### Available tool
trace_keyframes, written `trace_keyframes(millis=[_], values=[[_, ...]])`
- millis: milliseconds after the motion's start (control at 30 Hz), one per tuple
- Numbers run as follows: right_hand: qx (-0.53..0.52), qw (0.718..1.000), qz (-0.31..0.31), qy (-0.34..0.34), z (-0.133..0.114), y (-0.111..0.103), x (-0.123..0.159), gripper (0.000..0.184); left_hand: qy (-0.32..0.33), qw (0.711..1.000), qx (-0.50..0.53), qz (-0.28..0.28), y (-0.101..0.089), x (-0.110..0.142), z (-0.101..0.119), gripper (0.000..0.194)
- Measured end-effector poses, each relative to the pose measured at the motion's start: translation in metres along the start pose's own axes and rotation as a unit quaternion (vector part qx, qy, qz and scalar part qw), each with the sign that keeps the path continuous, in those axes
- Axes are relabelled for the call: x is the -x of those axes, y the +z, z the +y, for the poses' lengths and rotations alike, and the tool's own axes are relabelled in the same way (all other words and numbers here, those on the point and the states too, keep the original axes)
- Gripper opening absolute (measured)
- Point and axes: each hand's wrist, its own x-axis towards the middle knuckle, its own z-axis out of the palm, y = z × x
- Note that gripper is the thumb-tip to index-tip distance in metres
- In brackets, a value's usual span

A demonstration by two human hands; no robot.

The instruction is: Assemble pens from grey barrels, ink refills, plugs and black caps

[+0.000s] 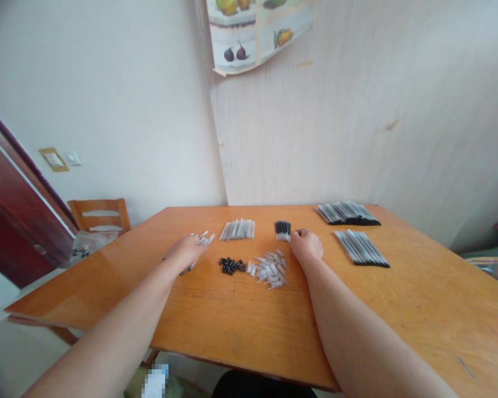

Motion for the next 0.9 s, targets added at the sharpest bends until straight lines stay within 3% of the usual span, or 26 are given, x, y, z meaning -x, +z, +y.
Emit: trace_keyframes(millis=[100,200,267,367,500,567,667,900], values=[[-0.031,0.999,0.023,-0.015,0.001,0.000,-0.001,0.039,0.018,0.999,-0.032,0.030,-0.004,0.004,0.015,0.024],[-0.092,0.993,0.067,-0.036,0.000,0.002,-0.003,0.039,0.064,0.995,0.044,0.066,0.003,0.008,0.042,0.017],[-0.158,0.981,0.091,-0.063,-0.005,0.003,-0.001,0.040,0.080,0.986,0.136,0.054,0.014,0.011,0.064,0.015],[-0.283,0.949,0.092,-0.107,-0.019,0.001,0.009,0.040,0.115,0.948,0.296,0.024,0.037,0.016,0.098,0.012],[-0.474,0.871,-0.006,-0.126,-0.040,-0.010,0.033,0.048,0.180,0.906,0.381,0.029,0.060,0.029,0.132,0.011],[-0.515,0.844,-0.081,-0.124,-0.047,-0.016,0.043,0.054,0.204,0.899,0.385,0.035,0.065,0.036,0.139,0.011],[-0.524,0.830,-0.136,-0.129,-0.051,-0.023,0.051,0.052,0.220,0.890,0.398,0.033,0.067,0.043,0.142,0.011],[-0.531,0.828,-0.105,-0.143,-0.054,-0.023,0.051,0.041,0.201,0.889,0.410,-0.023,0.066,0.050,0.146,0.017]])
